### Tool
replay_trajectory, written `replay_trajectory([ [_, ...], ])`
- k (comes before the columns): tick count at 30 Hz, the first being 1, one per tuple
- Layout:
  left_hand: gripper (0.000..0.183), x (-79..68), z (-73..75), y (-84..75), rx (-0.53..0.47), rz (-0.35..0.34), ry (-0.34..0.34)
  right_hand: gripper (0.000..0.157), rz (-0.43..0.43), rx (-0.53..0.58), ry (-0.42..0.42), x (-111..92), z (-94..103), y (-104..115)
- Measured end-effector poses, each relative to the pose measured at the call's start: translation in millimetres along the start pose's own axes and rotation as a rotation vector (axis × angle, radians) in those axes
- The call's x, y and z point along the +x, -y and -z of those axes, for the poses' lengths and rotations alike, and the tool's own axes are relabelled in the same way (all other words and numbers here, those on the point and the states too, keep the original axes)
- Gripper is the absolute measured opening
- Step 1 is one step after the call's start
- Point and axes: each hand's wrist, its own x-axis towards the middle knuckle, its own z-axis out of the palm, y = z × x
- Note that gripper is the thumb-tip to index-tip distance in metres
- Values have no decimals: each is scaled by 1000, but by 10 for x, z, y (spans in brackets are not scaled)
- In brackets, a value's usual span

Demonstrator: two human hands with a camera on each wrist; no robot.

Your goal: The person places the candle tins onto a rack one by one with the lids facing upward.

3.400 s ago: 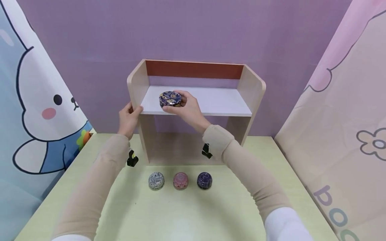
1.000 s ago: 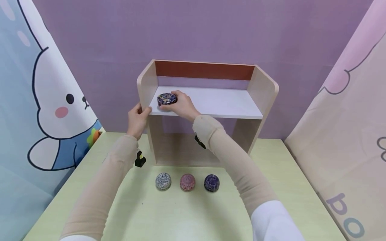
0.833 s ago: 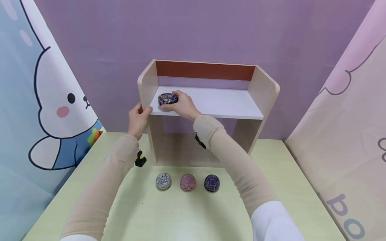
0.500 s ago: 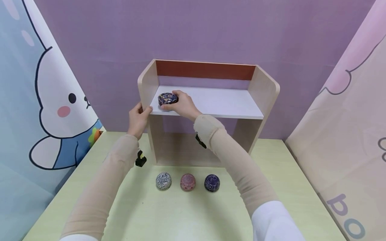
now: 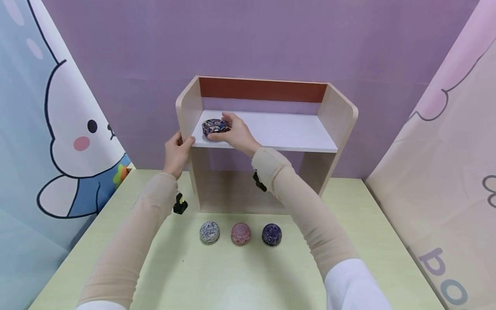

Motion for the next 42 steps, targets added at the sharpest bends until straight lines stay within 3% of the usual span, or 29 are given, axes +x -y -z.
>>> replay_trajectory([
  [5,43,-7,11,0,-11,10,3,80,8,55,-26,-32,33,-10],
  [12,44,-4,33,-3,-7,14,0,55,74,81,-160,-99,97,-6],
  [16,44,11,36,4,-15,17,3,44,107,91,-182,-152,157,26],
  [21,44,18,55,-2,-10,26,-2,38,149,75,-121,-232,236,43],
  [32,44,36,102,27,-6,35,-9,41,157,2,57,-545,385,-29],
  [42,45,19,128,16,-9,43,-10,39,172,-36,170,-822,395,-273],
])
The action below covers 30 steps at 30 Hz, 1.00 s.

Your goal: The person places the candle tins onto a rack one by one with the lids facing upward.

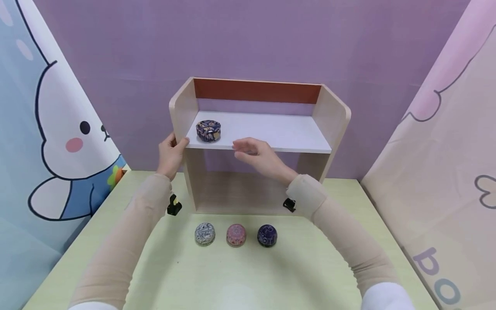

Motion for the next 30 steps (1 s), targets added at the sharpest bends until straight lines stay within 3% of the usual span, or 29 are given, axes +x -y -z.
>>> replay_trajectory([
  [8,45,-20,-6,-20,-3,-2,23,37,5,-109,120,-308,-17,-262],
  [12,47,-28,-14,-36,8,12,36,42,-21,-146,252,-458,-21,-445],
  [17,47,-17,-20,-40,10,19,42,51,-49,-273,394,-617,-57,-644],
  [24,45,-22,-31,-32,-2,17,36,46,-106,-283,368,-804,-237,-867],
  [30,45,-23,-48,-42,7,12,41,48,-178,-355,362,-939,-389,-1102],
])
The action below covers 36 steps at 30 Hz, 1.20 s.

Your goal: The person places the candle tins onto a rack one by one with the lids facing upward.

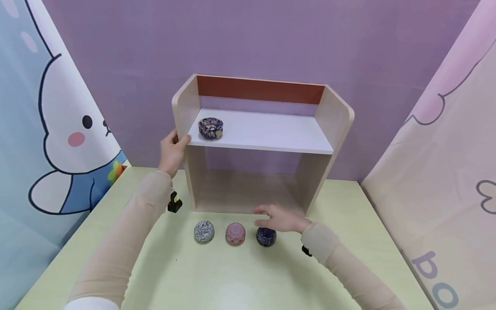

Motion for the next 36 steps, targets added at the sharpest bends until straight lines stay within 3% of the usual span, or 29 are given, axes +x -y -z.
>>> replay_trajectory([
  [17,46,-8,-2,-8,-5,13,-6,44,32,-60,-22,-38,-315,-336],
  [26,46,3,-3,9,-8,9,-12,45,106,-127,-81,-51,-392,-429],
  [30,45,0,-1,1,-6,8,-13,50,131,-225,-53,-59,-376,-412],
  [36,46,-9,-11,-18,-2,15,-5,53,208,-511,-23,-46,-362,-377],
])
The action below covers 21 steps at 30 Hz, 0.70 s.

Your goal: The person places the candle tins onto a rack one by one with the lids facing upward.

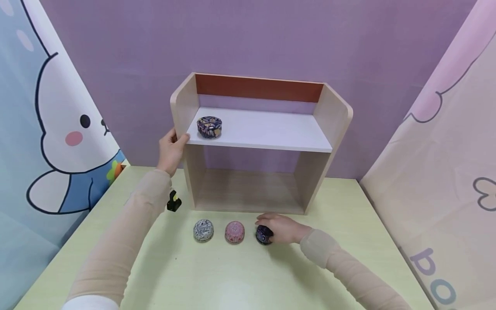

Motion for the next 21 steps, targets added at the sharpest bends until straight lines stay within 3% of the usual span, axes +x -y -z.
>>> replay_trajectory([
  [7,46,-6,-12,0,0,5,8,53,116,-257,-4,3,-51,19],
  [12,45,5,-22,9,0,-6,1,54,119,-341,41,-23,-107,17],
  [16,44,27,-24,21,-1,-17,-11,54,149,-406,32,-26,-171,0],
  [21,44,31,-14,25,1,-21,-17,50,208,-568,5,5,-269,-29],
])
